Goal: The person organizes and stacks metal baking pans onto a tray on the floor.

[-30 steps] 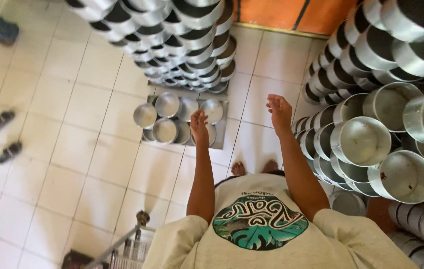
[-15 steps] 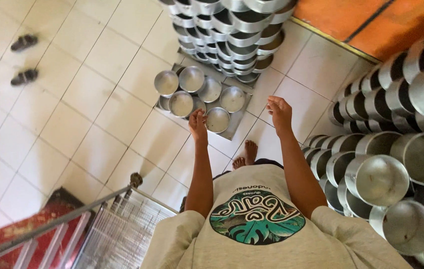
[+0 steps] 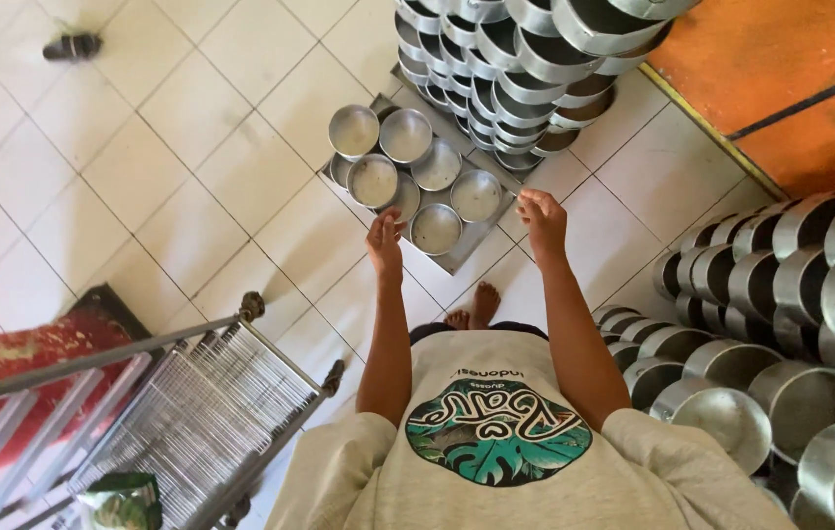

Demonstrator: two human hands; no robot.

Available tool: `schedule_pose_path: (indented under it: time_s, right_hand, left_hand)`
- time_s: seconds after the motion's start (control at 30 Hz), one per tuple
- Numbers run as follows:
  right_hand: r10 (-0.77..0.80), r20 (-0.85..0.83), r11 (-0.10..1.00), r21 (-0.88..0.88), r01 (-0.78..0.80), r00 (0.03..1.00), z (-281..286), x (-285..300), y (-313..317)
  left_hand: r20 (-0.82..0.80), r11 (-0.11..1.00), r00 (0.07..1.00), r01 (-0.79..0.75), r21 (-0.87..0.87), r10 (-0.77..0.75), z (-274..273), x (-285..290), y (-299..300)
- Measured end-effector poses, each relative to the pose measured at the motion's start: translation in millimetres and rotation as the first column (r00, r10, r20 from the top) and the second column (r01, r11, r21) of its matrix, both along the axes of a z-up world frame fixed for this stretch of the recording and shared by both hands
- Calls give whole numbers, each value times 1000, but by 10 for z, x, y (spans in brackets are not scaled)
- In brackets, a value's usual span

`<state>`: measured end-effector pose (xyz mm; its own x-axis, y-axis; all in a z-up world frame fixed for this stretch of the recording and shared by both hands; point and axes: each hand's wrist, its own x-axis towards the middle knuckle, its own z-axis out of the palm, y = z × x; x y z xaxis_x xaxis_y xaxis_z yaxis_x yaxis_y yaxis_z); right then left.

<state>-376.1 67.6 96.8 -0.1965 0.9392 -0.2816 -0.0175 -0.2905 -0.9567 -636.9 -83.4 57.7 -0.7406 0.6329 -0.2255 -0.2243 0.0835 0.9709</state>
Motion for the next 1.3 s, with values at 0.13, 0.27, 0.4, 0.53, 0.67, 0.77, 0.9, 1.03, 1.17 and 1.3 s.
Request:
schedule_pose_path:
  time_s: [0.13,0.27,0.4,0.53,0.67,0.77,0.9,1.03,1.17,1.3]
  right_hand:
    - [15,24,999,-41,-14,1000,-169,-94,104]
    - [47,6,995,-88,-46,999,-175,-134,4]
    - [79,1,991,-111,-78,997,-266,-209,-88]
    - [112,58,984,-147,-102,992,-519,-326,-172]
    - [186,45,974,-143,-178,981,-770,-476,-306]
    - [157,48,983,-99,-152,986,-933,-687,-337]
    - [148,94,984,-116,-137,985,-1214,-947,-424]
    - [162,160,977,-162,-136,974,-1967,-1110,-637]
    - [140,218,986,-116,-117,966,-2702,-1213,-802]
    - [183,241,979,44,-199,953,-3235,-1331,-811]
  left_hand:
    - [-20,999,999,-50,7,50,-102,-14,-1]
    - [7,996,996,-83,-42,84,-241,23,-207]
    - [29,990,993,-113,-84,115,-424,-10,-391]
    - [30,980,990,-129,-154,135,-693,-111,-570]
    - [123,981,980,-139,-132,155,-1036,-139,-914]
    - [109,979,988,-83,-188,105,-1090,-331,-828]
    - [-21,913,995,84,-399,-101,-1022,-420,-830]
    - [-132,889,949,210,-407,-285,-1632,-561,-954]
    - [-90,847,935,267,-459,-344,-2204,-741,-1033]
    - [-112,812,920,268,-519,-375,-2685,-987,-969]
